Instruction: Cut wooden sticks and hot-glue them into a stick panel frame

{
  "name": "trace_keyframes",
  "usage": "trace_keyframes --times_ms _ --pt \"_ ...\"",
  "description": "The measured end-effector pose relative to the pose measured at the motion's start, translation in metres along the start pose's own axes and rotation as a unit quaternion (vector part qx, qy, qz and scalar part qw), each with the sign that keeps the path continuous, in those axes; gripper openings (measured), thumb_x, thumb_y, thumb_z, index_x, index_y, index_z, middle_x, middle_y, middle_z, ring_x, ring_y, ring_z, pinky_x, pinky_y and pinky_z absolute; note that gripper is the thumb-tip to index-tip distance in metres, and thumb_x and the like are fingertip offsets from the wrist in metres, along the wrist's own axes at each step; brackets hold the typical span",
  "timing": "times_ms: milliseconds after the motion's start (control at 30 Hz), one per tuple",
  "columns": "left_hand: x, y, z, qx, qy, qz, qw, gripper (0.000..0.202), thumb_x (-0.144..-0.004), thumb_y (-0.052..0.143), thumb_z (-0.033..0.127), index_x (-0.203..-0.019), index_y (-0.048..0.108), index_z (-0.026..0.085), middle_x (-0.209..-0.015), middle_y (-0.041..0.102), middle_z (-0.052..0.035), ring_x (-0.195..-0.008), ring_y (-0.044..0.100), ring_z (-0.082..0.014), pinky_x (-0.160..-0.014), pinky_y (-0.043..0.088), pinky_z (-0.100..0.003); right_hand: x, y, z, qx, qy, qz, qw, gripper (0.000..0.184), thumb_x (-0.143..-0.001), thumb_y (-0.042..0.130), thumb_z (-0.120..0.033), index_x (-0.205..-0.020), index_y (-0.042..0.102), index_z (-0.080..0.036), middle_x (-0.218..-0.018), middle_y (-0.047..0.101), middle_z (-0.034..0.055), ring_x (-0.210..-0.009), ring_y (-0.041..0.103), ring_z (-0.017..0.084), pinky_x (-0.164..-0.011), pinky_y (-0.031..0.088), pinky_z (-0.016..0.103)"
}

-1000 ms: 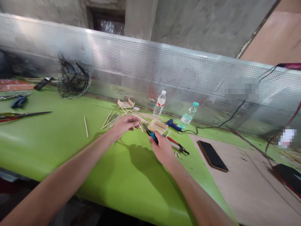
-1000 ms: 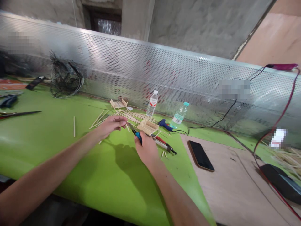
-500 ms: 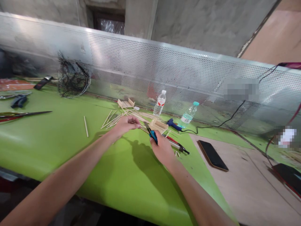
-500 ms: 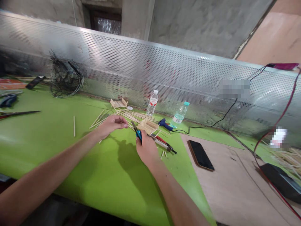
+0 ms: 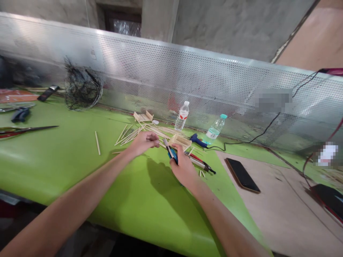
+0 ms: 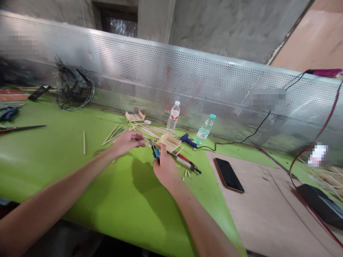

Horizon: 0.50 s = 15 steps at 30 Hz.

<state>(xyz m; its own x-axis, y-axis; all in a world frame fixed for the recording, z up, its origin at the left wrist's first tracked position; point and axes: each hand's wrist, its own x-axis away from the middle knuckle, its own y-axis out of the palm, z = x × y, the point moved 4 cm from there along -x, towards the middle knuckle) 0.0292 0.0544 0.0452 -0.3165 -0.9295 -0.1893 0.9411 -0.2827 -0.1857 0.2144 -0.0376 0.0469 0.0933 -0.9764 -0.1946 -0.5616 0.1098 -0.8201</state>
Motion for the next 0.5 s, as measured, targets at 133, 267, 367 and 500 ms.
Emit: trace_keyframes --times_ms 133,267,367,500 --pt "0.0 0.0016 0.0022 -0.014 0.007 0.002 1.0 0.023 -0.072 0.079 0.024 -0.09 0.068 0.015 -0.09 0.076 -0.0093 -0.084 0.072 -0.0215 -0.082 0.056 -0.04 -0.0002 0.0023 0.0001 -0.019 -0.003 -0.018 1.0 0.046 -0.092 0.047 -0.02 -0.137 0.04 -0.023 -0.072 0.062 -0.0007 -0.054 0.056 0.016 -0.054 0.036 0.024" --pt "-0.0002 0.003 0.0022 -0.033 0.029 0.001 0.999 0.021 -0.072 0.077 0.022 -0.09 0.069 0.016 -0.09 0.076 -0.0073 -0.083 0.071 -0.0198 -0.084 0.055 -0.039 -0.0002 0.0041 -0.0018 -0.037 -0.009 -0.041 0.998 0.04 -0.094 0.045 -0.022 -0.133 0.044 -0.026 -0.074 0.063 -0.0017 -0.049 0.054 0.013 -0.051 0.034 0.023" --pt "-0.0001 0.0038 0.0006 -0.049 0.033 0.0 0.998 0.022 -0.071 0.076 0.021 -0.091 0.069 0.016 -0.09 0.076 -0.0067 -0.084 0.071 -0.0199 -0.086 0.055 -0.039 0.0002 0.0037 -0.0034 -0.044 -0.01 -0.048 0.998 0.038 -0.094 0.045 -0.02 -0.132 0.045 -0.027 -0.077 0.066 -0.0012 -0.048 0.055 0.012 -0.048 0.033 0.022" --pt "0.0001 0.0042 -0.0013 -0.067 0.039 0.001 0.997 0.02 -0.071 0.076 0.025 -0.09 0.071 0.018 -0.088 0.076 -0.0061 -0.084 0.071 -0.0211 -0.084 0.055 -0.04 0.0012 0.004 -0.0043 -0.056 0.0 -0.062 0.997 0.037 -0.094 0.046 -0.019 -0.13 0.046 -0.026 -0.077 0.067 -0.0007 -0.049 0.058 0.012 -0.047 0.034 0.022"
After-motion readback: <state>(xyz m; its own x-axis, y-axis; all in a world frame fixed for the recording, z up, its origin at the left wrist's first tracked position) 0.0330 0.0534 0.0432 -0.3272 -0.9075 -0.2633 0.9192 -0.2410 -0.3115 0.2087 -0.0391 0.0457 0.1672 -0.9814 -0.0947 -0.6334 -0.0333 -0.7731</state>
